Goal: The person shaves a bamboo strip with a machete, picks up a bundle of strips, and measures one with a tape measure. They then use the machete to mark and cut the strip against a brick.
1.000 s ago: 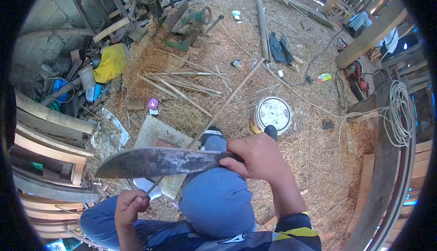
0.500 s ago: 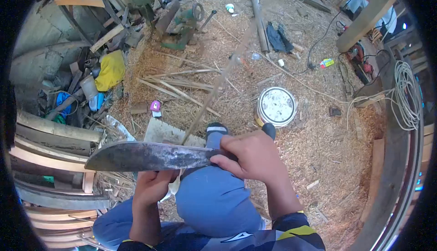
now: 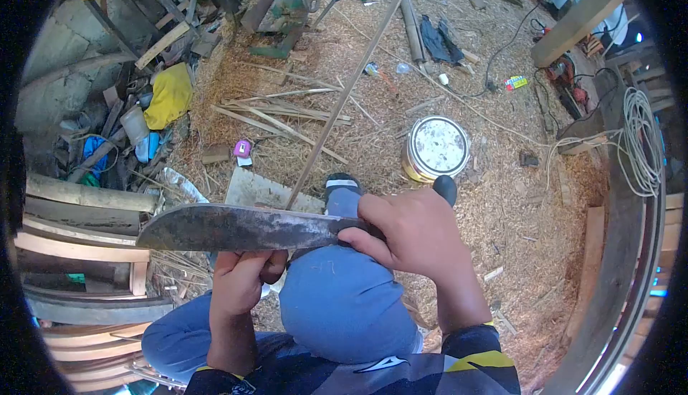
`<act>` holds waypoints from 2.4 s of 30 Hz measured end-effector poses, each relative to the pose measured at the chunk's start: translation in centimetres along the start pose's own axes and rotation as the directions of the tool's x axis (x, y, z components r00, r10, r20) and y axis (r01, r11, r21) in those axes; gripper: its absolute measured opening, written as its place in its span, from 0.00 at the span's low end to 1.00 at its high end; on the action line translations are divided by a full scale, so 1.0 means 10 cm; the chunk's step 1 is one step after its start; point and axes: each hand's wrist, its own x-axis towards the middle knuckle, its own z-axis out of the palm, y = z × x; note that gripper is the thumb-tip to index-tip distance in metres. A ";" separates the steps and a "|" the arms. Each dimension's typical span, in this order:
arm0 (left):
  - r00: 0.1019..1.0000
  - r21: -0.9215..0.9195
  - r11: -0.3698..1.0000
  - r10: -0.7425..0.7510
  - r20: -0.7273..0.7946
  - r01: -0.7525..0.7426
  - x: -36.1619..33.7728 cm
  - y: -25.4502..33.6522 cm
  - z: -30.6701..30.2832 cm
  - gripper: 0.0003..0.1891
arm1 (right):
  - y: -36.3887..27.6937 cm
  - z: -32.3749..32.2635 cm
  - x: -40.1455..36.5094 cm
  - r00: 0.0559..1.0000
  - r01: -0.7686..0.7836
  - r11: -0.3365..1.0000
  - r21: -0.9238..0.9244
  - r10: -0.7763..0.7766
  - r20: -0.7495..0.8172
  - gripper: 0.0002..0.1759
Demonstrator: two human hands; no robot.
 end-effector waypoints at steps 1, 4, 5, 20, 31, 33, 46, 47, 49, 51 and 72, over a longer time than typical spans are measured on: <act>1.000 -0.007 1.000 -0.013 0.006 0.014 0.00 -0.01 -0.01 0.14 | 0.00 0.00 -0.01 1.000 -0.003 1.000 -0.002 0.003 0.000 0.24; 0.996 0.026 0.996 -0.086 -0.028 0.087 0.00 0.06 0.05 0.08 | 0.01 -0.02 -0.01 1.000 -0.013 1.000 -0.010 0.013 0.012 0.24; 0.994 0.069 0.992 -0.107 -0.021 0.108 0.00 0.15 0.09 0.06 | 0.00 -0.04 -0.01 0.999 -0.018 1.000 -0.012 0.018 0.027 0.23; 0.996 0.034 0.995 -0.088 -0.026 0.089 0.07 0.10 0.08 0.11 | -0.04 -0.10 0.01 0.999 0.037 0.997 -0.068 -0.035 0.034 0.25; 0.990 -0.064 0.990 -0.128 -0.060 0.124 0.12 0.15 0.07 0.14 | -0.04 -0.07 0.04 0.995 -0.010 1.000 0.018 0.009 0.101 0.22; 0.994 -0.027 0.996 -0.088 -0.065 0.086 0.12 0.15 0.08 0.14 | -0.02 -0.06 0.04 0.995 -0.008 0.999 0.035 0.005 0.104 0.21; 0.998 0.127 0.990 -0.059 -0.003 0.059 0.07 0.19 0.08 0.09 | 0.02 -0.06 0.07 0.996 0.009 1.000 0.020 -0.011 0.093 0.23; 0.998 0.136 0.990 -0.052 0.023 0.048 0.08 0.19 0.04 0.09 | 0.02 -0.06 0.07 0.995 0.007 1.000 0.025 -0.010 0.095 0.23; 0.998 0.149 0.989 -0.028 0.055 0.020 0.08 0.18 0.03 0.09 | 0.04 -0.05 0.07 0.995 0.009 0.999 0.036 -0.012 0.095 0.23; 0.998 0.158 0.987 0.001 0.066 -0.011 0.07 0.20 0.06 0.10 | 0.07 -0.03 0.06 0.996 0.013 0.999 0.048 -0.017 0.093 0.23; 0.999 0.440 0.898 -0.009 -0.037 0.025 -0.02 0.25 0.24 0.06 | 0.15 -0.05 0.17 0.988 0.144 0.988 0.059 -0.147 0.045 0.29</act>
